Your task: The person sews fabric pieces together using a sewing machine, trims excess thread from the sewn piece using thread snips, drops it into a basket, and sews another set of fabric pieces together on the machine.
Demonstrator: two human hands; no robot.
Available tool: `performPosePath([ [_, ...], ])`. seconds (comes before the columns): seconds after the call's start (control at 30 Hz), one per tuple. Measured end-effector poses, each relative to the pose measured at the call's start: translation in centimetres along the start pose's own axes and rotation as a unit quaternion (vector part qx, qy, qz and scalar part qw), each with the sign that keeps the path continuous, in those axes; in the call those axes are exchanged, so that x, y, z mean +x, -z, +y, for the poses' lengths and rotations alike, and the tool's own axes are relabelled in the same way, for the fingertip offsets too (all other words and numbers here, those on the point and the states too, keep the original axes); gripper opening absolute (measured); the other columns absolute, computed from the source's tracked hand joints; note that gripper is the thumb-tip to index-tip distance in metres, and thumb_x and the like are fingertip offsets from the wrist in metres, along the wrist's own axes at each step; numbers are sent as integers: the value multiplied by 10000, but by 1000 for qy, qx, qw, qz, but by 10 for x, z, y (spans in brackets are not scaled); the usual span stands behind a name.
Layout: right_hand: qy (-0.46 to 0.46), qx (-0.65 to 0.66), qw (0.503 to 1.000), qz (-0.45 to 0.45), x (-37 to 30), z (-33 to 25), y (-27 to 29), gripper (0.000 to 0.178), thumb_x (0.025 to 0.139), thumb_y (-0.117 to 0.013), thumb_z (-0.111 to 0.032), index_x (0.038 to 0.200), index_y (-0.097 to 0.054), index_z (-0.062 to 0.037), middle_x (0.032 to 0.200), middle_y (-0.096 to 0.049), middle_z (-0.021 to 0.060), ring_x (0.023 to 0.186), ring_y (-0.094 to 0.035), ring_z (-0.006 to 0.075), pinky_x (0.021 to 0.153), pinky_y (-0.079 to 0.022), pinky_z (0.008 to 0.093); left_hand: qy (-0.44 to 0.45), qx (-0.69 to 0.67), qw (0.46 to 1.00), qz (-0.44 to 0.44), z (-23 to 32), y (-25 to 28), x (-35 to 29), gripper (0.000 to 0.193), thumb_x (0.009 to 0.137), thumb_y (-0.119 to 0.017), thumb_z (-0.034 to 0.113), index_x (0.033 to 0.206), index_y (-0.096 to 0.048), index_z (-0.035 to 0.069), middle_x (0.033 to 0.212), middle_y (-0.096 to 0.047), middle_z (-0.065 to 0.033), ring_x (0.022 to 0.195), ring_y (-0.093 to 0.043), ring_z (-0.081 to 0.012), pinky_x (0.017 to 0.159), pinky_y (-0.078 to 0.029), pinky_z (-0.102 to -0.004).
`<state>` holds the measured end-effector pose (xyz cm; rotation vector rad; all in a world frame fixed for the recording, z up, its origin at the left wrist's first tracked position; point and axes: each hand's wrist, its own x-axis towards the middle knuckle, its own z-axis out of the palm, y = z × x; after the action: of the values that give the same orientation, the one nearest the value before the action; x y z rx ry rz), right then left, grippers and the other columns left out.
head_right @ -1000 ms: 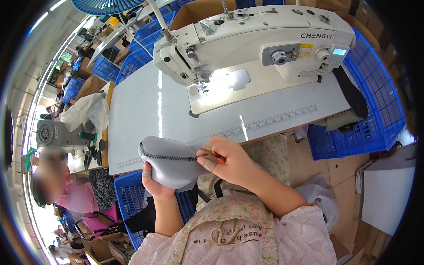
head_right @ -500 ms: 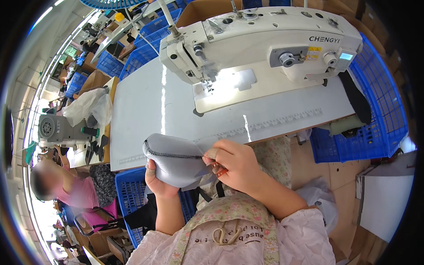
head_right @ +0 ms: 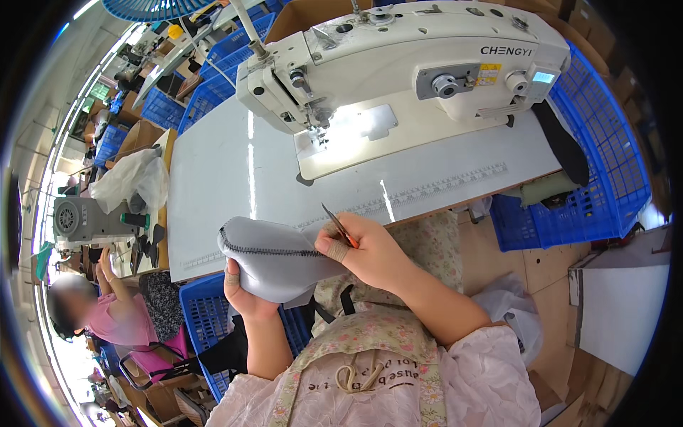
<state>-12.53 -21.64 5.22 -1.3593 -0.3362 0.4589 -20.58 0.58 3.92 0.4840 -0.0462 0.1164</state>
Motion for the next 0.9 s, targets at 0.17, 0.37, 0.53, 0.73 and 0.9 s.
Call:
performPosePath([
  [0.17, -56, 34, 998, 6, 1, -6, -1, 204, 891, -712, -230, 910, -644, -39, 767, -598, -28, 701, -495, 62, 633, -418, 238, 0, -4, 1000, -7, 0, 0, 0, 449, 955, -529, 278, 1346, -506, 58, 1360, -541, -155, 1266, -495, -338, 1087, -344, -537],
  [0.37, 19, -55, 998, -13, -1, -7, 1, 140, 845, -754, -139, 885, -641, -66, 778, -582, -35, 690, -494, 44, 618, -413, 206, 1, -4, 1000, -5, 0, 0, 2, 445, 956, -527, 271, 1346, -506, 56, 1362, -539, -156, 1267, -494, -339, 1089, -340, -540],
  [0.53, 55, -79, 995, -9, 1, -12, 2, 139, 865, -726, -152, 866, -621, -61, 747, -565, -21, 659, -468, 71, 609, -403, 230, -7, -4, 1000, 8, 1, 3, 1, 448, 950, -539, 264, 1343, -506, 52, 1359, -542, -157, 1265, -497, -338, 1090, -340, -535],
  [0.73, 60, -74, 995, -18, 3, -3, 4, 165, 897, -690, -197, 887, -612, -52, 732, -563, -3, 664, -470, 97, 627, -418, 266, -10, -1, 1000, 13, 1, 4, 0, 449, 950, -541, 273, 1338, -510, 51, 1349, -550, -155, 1250, -510, -335, 1081, -355, -531],
  [0.9, -2, -9, 1000, -20, 4, -5, 5, 181, 899, -691, -215, 894, -621, -48, 762, -590, -8, 685, -486, 87, 641, -424, 260, -9, 1, 1000, 15, 2, 6, 2, 445, 952, -537, 275, 1336, -513, 53, 1349, -551, -155, 1246, -513, -334, 1076, -360, -530],
])
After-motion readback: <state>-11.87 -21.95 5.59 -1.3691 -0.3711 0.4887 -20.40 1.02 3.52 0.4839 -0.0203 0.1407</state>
